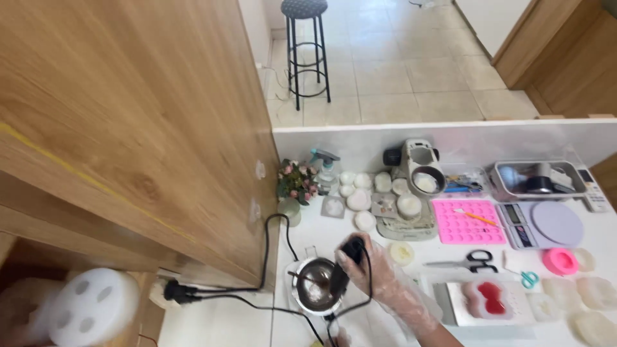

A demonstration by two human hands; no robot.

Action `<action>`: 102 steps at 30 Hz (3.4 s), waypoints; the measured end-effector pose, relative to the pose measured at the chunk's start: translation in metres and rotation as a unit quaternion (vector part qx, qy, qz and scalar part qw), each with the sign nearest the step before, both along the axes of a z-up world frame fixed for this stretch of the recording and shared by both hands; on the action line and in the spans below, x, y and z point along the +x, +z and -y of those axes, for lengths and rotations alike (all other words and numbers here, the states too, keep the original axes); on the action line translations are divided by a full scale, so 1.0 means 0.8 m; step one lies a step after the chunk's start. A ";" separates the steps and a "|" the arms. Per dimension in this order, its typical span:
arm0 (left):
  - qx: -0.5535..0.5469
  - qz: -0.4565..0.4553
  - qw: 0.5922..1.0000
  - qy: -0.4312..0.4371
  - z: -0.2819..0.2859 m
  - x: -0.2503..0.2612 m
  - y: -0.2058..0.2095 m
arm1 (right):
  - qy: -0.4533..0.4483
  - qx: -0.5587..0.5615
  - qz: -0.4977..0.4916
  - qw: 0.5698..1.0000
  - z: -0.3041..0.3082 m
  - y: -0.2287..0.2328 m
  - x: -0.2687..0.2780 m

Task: Heating wax with a heat gun and pouring it into molds to create decorative candles.

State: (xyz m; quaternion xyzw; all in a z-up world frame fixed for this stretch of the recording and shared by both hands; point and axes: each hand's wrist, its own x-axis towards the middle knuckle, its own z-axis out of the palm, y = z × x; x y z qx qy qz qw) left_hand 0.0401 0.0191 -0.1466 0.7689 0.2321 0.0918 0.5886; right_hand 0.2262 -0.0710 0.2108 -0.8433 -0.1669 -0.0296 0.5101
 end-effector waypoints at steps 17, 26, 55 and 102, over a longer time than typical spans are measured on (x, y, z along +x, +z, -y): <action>0.002 -0.083 0.996 0.018 0.028 -0.027 0.173 | 0.013 -0.052 0.046 0.998 0.017 0.027 -0.039; 0.017 -0.064 0.997 0.035 0.032 -0.030 0.185 | 0.041 -0.015 0.054 0.998 0.011 0.032 -0.047; -0.007 -0.092 0.994 0.059 0.043 -0.034 0.183 | 0.073 -0.029 0.010 0.997 0.002 0.002 -0.038; -0.046 -0.093 0.991 0.082 0.045 -0.032 0.177 | 0.089 0.053 -0.029 0.994 -0.012 -0.008 -0.048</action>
